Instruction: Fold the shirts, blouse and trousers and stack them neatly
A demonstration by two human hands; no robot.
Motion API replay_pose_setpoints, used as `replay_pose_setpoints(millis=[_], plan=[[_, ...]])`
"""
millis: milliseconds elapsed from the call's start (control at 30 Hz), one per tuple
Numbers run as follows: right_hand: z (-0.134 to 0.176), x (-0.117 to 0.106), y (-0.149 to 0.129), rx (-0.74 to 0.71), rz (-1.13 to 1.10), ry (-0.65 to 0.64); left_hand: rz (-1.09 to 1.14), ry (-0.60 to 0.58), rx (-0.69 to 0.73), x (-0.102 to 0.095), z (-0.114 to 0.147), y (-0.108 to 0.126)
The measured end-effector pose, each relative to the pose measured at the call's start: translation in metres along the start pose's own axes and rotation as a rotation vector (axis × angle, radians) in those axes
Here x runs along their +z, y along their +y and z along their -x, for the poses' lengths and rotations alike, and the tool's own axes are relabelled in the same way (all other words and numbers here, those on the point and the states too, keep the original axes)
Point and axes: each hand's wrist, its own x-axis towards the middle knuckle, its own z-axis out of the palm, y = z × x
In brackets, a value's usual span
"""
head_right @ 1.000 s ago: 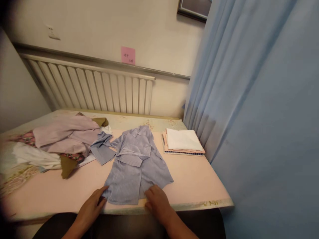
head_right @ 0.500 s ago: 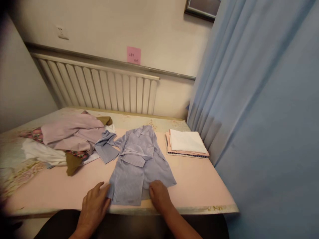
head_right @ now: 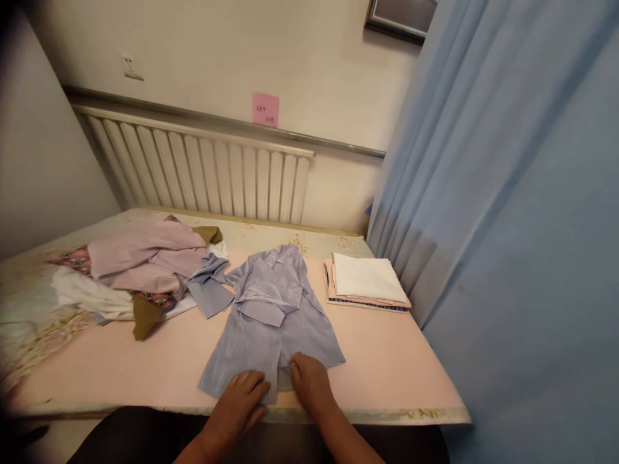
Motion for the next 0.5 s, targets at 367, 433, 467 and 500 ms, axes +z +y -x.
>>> replay_pose_setpoints(millis=[367,433,467,500], plan=[[-0.009,-0.005,-0.001,0.058,-0.04,-0.002,-0.006,0.094,-0.038,0.01,-0.01,0.001],[-0.009,-0.007,-0.002,0.072,-0.043,-0.01,0.136,0.121,-0.118,0.008,-0.015,-0.003],[-0.009,-0.009,-0.002,0.075,-0.045,-0.014,0.225,0.133,-0.176,0.005,-0.019,-0.006],[-0.01,-0.01,-0.003,0.076,-0.047,-0.018,0.315,0.143,-0.245,0.002,-0.024,-0.01]])
